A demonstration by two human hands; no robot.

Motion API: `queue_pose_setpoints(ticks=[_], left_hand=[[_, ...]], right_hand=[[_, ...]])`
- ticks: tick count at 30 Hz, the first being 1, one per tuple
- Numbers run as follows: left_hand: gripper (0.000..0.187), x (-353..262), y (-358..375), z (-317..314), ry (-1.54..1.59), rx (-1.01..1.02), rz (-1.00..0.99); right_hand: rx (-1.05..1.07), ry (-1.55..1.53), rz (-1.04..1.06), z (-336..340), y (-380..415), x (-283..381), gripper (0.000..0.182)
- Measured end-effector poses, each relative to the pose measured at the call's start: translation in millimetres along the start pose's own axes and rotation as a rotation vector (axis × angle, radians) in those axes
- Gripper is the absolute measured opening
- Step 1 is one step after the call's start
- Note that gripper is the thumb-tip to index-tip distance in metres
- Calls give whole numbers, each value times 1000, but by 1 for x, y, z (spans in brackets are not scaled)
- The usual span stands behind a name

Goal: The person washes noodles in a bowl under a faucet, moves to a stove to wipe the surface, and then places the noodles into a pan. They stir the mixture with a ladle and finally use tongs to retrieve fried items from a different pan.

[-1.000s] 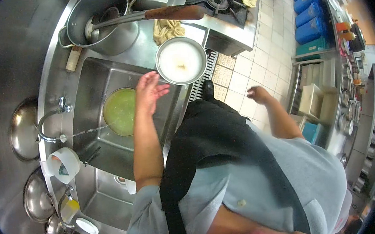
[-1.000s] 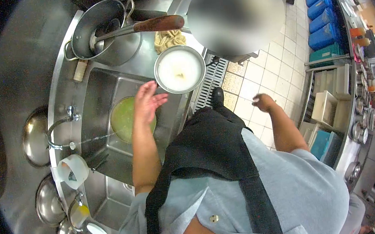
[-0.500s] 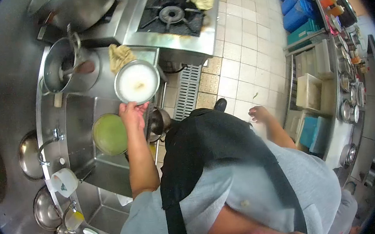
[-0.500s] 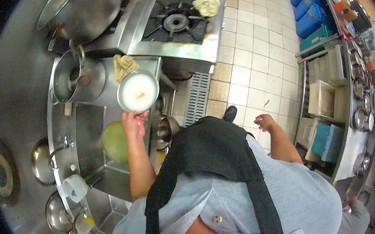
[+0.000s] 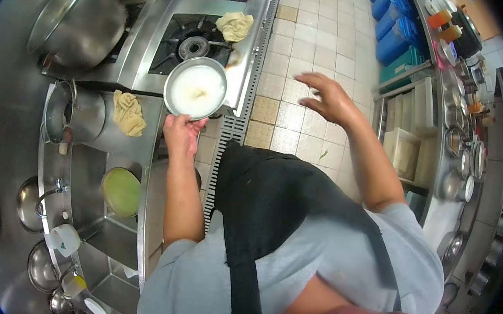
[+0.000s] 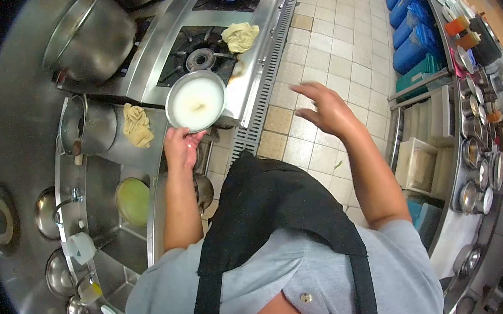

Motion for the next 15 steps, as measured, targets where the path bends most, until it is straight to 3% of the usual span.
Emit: queue_pose_setpoints(ticks=[3, 8, 11, 14, 15], left_hand=[[17, 24, -22, -56, -35, 111, 70], [16, 51, -58, -151, -61, 232, 105], [16, 63, -79, -200, -104, 331, 172], [15, 70, -109, -238, -182, 377, 193], [14, 69, -115, -253, -192, 388, 209]], right_hand=[[42, 147, 319, 11, -63, 55, 58], [343, 427, 464, -30, -148, 27, 69], [522, 609, 452, -38, -171, -4, 63], [648, 622, 301, -40, -191, -57, 55], [567, 594, 347, -36, -200, -74, 46]])
Point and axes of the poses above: each hand's wrist, its own y-axis away from the middle knuckle, its own z-axis out of the back of the hand, x = y × z, the point moved 10 cm from there along -y, towards the middle knuckle, and after that the axes turned 8 degrees about z, right-handed, at the moved point
